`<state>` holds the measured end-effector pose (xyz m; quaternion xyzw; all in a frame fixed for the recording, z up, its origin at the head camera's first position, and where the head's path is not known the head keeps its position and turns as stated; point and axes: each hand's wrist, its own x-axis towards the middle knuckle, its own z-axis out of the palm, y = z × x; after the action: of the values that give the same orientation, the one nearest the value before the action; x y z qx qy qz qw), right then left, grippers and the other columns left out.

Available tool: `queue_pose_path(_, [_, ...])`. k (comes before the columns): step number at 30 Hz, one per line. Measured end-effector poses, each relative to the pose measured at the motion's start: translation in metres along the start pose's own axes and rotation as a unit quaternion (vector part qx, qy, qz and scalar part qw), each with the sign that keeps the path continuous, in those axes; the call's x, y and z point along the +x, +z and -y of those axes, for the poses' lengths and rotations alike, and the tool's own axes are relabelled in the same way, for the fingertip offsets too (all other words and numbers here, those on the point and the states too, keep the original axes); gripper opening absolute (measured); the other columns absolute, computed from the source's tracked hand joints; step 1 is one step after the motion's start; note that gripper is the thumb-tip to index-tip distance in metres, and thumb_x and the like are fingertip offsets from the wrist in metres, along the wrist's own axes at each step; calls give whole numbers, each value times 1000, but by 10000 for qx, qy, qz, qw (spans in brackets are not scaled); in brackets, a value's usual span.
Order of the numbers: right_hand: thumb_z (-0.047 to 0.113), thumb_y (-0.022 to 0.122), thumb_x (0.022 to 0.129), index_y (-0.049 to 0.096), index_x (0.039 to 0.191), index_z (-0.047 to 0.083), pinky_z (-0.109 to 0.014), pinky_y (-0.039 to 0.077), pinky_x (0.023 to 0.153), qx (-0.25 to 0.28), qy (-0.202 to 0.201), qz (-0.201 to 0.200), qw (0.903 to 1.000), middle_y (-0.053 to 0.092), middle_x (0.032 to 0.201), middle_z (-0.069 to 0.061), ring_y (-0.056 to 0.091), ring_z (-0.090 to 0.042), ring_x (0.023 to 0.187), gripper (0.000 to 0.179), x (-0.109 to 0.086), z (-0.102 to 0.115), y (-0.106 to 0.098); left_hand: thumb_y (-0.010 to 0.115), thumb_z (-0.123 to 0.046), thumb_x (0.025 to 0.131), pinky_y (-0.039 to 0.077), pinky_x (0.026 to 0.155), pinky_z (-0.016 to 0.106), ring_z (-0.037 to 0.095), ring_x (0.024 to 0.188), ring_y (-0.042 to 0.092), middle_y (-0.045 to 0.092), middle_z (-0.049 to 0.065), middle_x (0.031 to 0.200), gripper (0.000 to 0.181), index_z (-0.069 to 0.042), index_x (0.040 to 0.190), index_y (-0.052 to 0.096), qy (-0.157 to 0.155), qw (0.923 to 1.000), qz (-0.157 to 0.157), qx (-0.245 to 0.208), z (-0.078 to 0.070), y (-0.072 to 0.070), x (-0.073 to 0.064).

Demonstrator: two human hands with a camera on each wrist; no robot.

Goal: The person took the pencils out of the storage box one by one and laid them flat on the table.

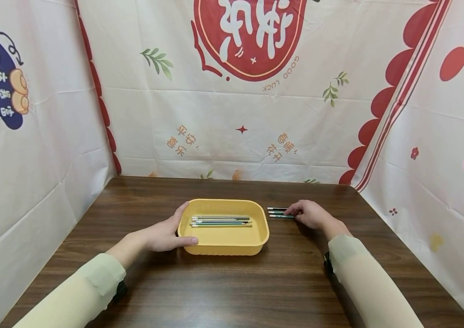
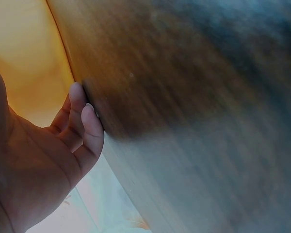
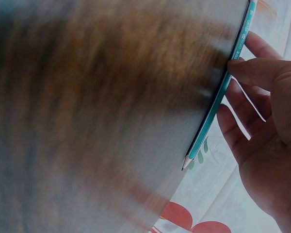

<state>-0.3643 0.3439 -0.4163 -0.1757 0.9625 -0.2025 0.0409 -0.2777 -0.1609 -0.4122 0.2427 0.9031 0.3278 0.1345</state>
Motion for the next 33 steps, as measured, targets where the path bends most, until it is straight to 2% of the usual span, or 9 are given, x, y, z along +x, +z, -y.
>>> queue_pose_path(12, [-10,60,99,84,118,13,-55,58,102,45,8,-23,10000,78,116,-10,65,-26,107,38,-1,-1,1,74,-66,98,35,127,64,41,159,40,24,27,178,127,-14,176,-12,11,10000,3,-52,1,1,0])
queue_pose_path(21, [-6,64,101,82,121,10,-53,57,100,158,-142,-240,9995,77,111,-9,65,-25,105,32,-2,0,-2,74,-66,98,34,128,64,40,160,39,23,28,178,128,-13,176,-13,-2,10000,14,-47,1,1,0])
queue_pose_path(27, [-2,67,103,81,124,10,-53,56,101,477,-273,-403,9977,77,118,-13,66,-26,108,29,-3,6,-3,74,-67,98,34,128,63,40,160,39,23,28,178,129,-14,176,-13,-19,10000,13,-28,2,0,1])
queue_pose_path(33, [1,71,103,79,128,8,-49,57,101,655,-402,-504,9958,77,120,-12,66,-24,109,27,-4,22,0,74,-67,97,36,127,63,40,158,41,25,30,177,129,-14,175,-13,-17,10000,-1,11,4,1,2])
